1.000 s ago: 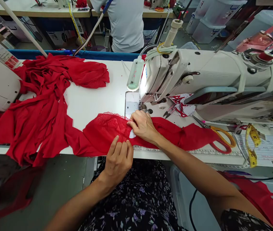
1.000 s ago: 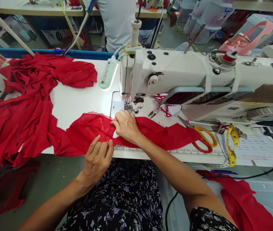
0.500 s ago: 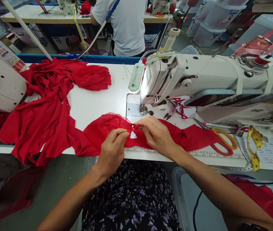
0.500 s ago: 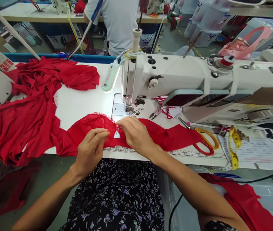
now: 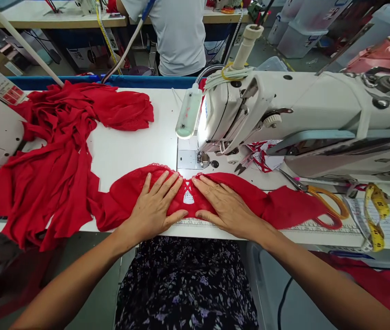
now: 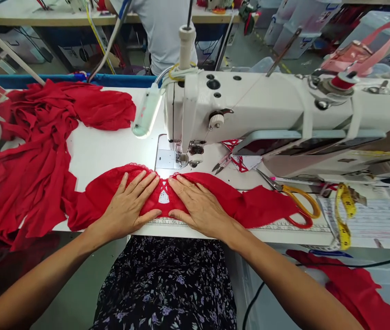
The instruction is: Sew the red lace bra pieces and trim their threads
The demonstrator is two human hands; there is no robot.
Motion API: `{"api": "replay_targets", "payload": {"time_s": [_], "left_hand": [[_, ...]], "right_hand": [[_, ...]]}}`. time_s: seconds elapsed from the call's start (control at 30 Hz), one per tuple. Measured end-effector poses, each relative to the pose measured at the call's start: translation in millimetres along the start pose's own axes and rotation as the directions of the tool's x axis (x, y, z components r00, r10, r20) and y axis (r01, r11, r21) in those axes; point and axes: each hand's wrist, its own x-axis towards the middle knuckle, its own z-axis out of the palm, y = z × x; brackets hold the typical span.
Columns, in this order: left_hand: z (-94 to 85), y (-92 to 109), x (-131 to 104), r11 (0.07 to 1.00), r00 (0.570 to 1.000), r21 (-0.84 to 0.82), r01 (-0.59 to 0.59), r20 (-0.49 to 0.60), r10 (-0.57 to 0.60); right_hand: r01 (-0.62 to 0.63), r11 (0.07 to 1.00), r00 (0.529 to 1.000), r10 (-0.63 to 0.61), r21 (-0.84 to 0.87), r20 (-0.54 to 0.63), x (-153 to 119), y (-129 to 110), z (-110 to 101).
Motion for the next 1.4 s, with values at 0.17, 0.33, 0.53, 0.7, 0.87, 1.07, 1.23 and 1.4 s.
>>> {"api": "replay_targets", "payload": {"time_s": [0.17,0.33,0.53,0.7,0.87,1.07,1.23,1.4], "left_hand": [[1.4,-4,5,1.000,1.000,-0.001,-0.016,0.001,0.016],[1.8,-5,5,1.000,1.000,0.001,-0.019,-0.006,0.019],[0.0,-4,4,1.000,1.000,-0.025,-0.007,-0.020,0.006],[-12.2,7,0,0.993,0.987,-0.074,-0.088,-0.143,0.077],[-16.1,27,-13,0.972,0.943,-0.070,-0.224,-0.267,0.199],[7.2,40,-37,0.977,0.958,-0.017,-0.213,-0.200,0.206],[17.7,43,-50,0.986,0.962,0.005,-0.168,-0.216,0.165],[16.2,42,-51,0.988,0.967,0.057,-0.146,-0.202,0.154]], "right_hand": [[0.000,1.000,1.000,0.000,-0.015,-0.003,1,2,2],[0.000,1.000,1.000,0.000,-0.025,0.002,0,3,4],[0.040,0.998,0.998,-0.042,-0.046,-0.043,0,3,4],[0.165,0.982,0.969,-0.178,-0.090,-0.170,3,-2,-7],[0.226,0.973,0.928,-0.231,-0.051,-0.293,18,-6,-13],[0.241,0.964,0.951,-0.257,-0.108,-0.171,28,4,2],[0.260,0.959,0.953,-0.274,-0.110,-0.132,24,9,4],[0.271,0.958,0.955,-0.280,-0.097,-0.102,24,10,3]]}}
